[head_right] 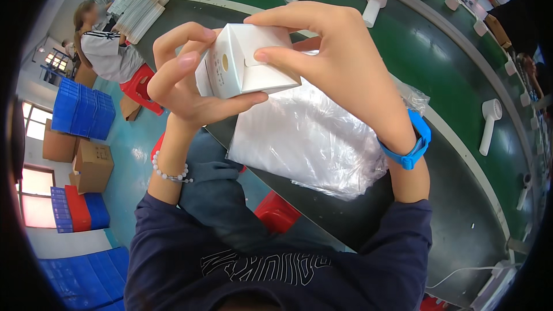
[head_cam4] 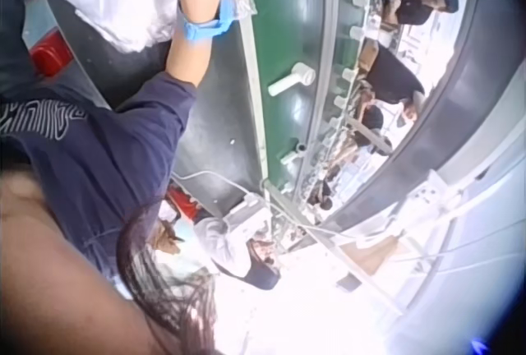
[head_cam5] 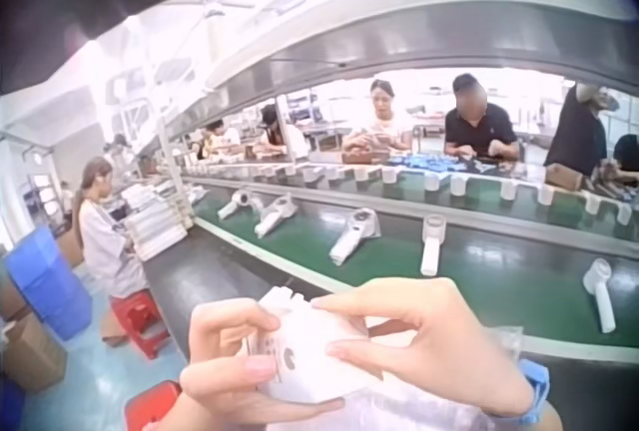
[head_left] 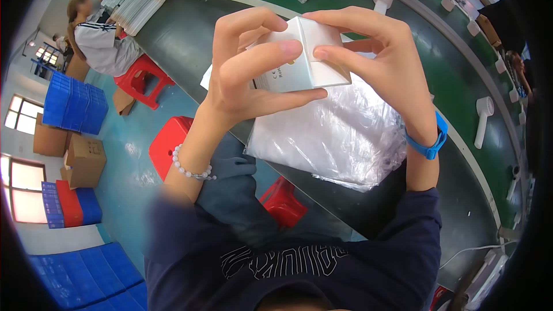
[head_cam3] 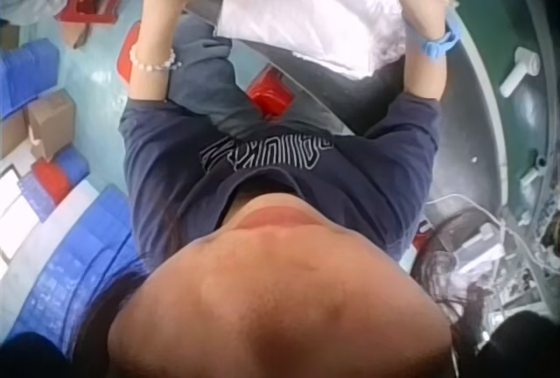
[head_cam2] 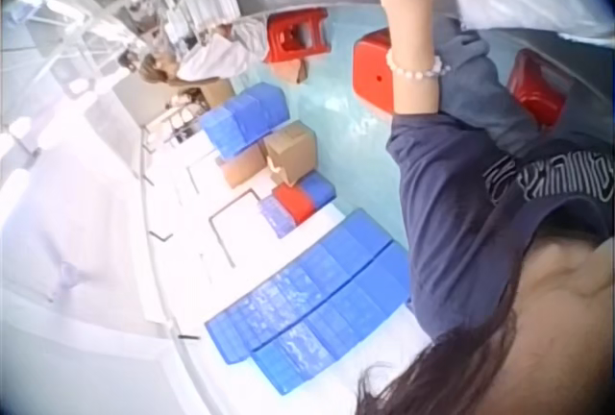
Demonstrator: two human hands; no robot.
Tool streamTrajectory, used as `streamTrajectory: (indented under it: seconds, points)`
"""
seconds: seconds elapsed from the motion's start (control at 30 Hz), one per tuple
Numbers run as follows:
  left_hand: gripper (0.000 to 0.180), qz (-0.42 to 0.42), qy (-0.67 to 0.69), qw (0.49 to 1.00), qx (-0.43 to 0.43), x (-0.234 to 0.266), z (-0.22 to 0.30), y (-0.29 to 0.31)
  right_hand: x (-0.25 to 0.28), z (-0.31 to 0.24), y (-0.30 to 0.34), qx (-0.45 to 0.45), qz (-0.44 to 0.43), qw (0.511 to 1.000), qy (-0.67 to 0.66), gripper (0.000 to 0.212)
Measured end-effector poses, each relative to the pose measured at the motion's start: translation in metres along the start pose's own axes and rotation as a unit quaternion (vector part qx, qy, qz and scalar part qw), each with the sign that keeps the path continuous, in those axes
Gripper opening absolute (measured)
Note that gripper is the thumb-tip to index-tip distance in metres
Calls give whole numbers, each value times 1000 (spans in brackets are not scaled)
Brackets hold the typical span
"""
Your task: The person is seen folding a box and putting a hair dryer into it on an assembly line.
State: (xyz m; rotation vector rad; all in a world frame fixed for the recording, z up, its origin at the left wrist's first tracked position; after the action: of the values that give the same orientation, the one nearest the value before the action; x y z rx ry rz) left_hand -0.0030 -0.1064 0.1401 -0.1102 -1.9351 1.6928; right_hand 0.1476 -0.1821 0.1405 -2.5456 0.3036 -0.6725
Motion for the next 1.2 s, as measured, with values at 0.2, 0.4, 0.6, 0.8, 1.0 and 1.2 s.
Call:
streamTrajectory:
  seconds: [0.2, 0.4, 0.6, 0.8, 1.0, 1.2]
  points:
    - [104, -78, -105, 991, -5, 2, 1, -4, 7, -3, 0, 45, 3, 999, 27, 36]
    - [104, -111, -141, 984, 0, 2, 6, -13, 4, -7, 2, 26, -10, 998, -49, 30]
    - [98, -59, -59, 996, -1, 8, 4, -7, 6, -18, 0, 18, -4, 1000, 21, 25]
    - [95, -78, -22, 997, -12, 15, 1, -3, 2, -24, 4, 25, -8, 999, 43, 39]
    - [90, -18, -120, 989, 83, 24, -18, 8, -10, -13, -16, 109, -25, 983, 149, 78]
    - [15, -193, 35, 980, 28, -74, 93, 29, -9, 40, -135, 168, 218, 914, 298, 65]
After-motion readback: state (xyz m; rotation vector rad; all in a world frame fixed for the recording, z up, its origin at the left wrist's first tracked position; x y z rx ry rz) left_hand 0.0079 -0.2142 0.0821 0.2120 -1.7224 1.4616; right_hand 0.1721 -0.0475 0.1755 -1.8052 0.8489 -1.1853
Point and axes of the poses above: each hand's wrist, its own y-axis away from the middle knuckle, its own x-axis out of the back of the hand, z = x × y, the point moved 5 cm from there along -y, towards the middle knuckle
